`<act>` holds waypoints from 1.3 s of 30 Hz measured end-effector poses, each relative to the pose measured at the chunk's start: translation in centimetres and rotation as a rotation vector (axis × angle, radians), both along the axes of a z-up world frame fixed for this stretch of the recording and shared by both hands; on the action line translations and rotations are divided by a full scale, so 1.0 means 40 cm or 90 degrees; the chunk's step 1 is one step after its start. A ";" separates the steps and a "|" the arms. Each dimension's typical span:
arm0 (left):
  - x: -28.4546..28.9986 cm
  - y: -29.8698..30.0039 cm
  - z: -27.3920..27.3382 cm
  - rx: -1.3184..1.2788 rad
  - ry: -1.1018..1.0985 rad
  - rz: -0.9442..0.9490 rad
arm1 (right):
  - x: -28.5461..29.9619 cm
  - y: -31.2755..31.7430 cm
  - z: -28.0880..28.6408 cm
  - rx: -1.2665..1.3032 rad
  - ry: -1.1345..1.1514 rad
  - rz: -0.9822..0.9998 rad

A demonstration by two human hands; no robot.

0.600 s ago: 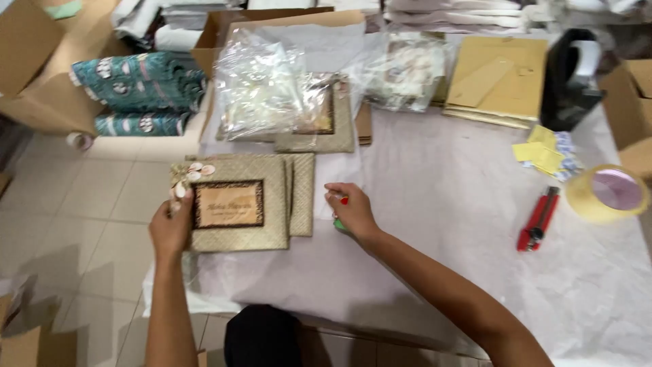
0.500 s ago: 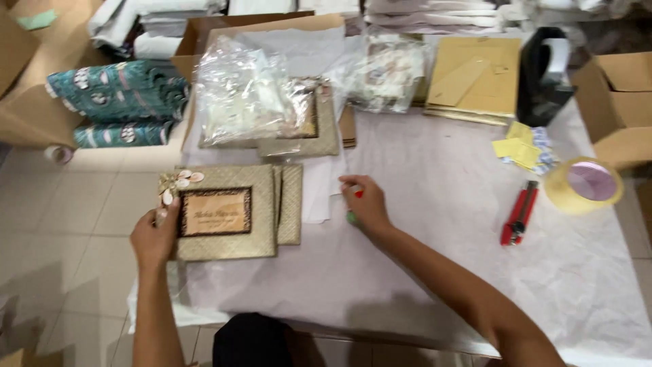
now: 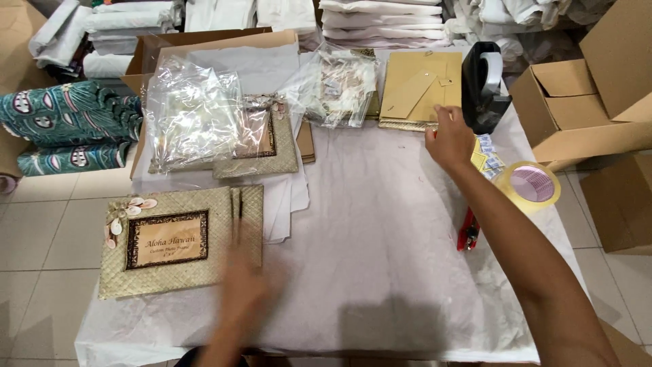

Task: Decorating small picture frames with floral ornaments and ribbons at a work table in a packaging factory.

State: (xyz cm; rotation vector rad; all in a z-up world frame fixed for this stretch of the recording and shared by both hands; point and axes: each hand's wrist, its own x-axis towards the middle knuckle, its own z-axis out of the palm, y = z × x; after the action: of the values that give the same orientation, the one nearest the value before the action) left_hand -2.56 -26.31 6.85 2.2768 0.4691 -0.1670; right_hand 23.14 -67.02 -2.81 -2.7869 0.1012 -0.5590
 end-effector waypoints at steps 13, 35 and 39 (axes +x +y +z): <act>-0.103 -0.230 -0.291 0.315 -0.339 -0.479 | 0.232 -0.055 -0.084 -0.511 0.325 -0.014; -0.111 -0.220 -0.313 0.242 -0.371 -0.471 | 0.247 0.021 0.365 -0.560 0.177 0.033; -0.113 -0.215 -0.303 0.216 -0.372 -0.474 | 0.184 0.040 0.520 -0.472 0.226 -0.011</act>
State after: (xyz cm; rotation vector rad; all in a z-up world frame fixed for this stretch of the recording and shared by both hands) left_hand -7.07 -34.92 -5.28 2.5758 -0.7104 0.2293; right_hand 30.50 -65.41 17.97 -3.5865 -0.0160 -0.0915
